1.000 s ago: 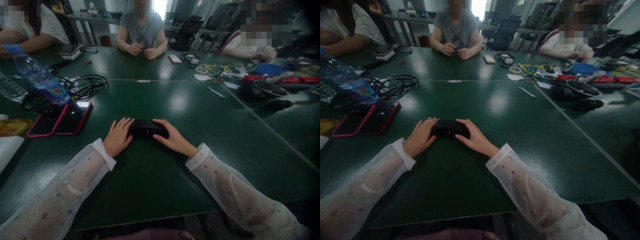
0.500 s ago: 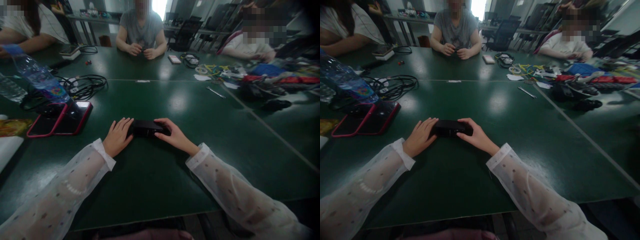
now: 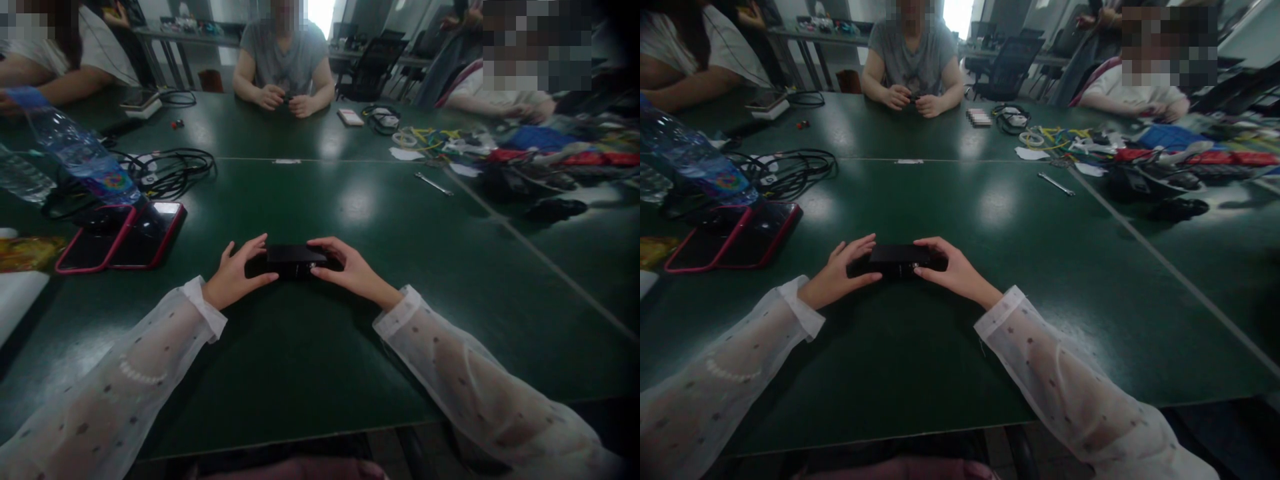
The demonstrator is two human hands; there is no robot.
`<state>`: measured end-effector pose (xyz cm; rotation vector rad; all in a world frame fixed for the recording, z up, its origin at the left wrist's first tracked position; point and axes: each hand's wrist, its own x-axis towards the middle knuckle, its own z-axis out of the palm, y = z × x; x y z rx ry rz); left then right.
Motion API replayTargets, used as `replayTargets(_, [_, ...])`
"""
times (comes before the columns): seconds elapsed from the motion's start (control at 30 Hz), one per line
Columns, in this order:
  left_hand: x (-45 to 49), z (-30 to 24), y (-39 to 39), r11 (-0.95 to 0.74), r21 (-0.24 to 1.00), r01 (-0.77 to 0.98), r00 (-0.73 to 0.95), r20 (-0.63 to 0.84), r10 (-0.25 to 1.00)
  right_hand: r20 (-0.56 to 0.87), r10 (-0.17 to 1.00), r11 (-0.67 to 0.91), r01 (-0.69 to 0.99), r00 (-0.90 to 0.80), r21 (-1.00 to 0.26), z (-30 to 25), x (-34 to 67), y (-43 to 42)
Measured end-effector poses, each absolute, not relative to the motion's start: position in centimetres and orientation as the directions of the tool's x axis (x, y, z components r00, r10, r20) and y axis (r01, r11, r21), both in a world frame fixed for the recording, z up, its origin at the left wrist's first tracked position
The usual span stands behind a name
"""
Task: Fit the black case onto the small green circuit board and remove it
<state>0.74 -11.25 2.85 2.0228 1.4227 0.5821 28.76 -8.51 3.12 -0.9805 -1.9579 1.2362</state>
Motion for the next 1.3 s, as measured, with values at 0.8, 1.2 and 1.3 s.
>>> replayTargets(0.8, [0.43, 2.67, -10.89, -0.137, 0.824, 0.55, 0.278, -0.025, 0.96, 0.048, 0.86, 0.201, 0.25, -0.508, -0.947, 3.45, 28.78, -8.46])
replayTargets(1.2, [0.58, 2.48, -11.11, -0.199, 0.762, 0.617, 0.295, 0.01, 0.955, 0.061, 0.862, 0.209, 0.243, -0.503, -0.947, 3.33, 28.77, -8.44])
replayTargets(1.3, [0.58, 2.41, -11.15, -0.21, 0.761, 0.613, 0.304, 0.018, 0.952, 0.059, 0.864, 0.211, 0.253, -0.501, -0.944, 3.34, 28.74, -8.44])
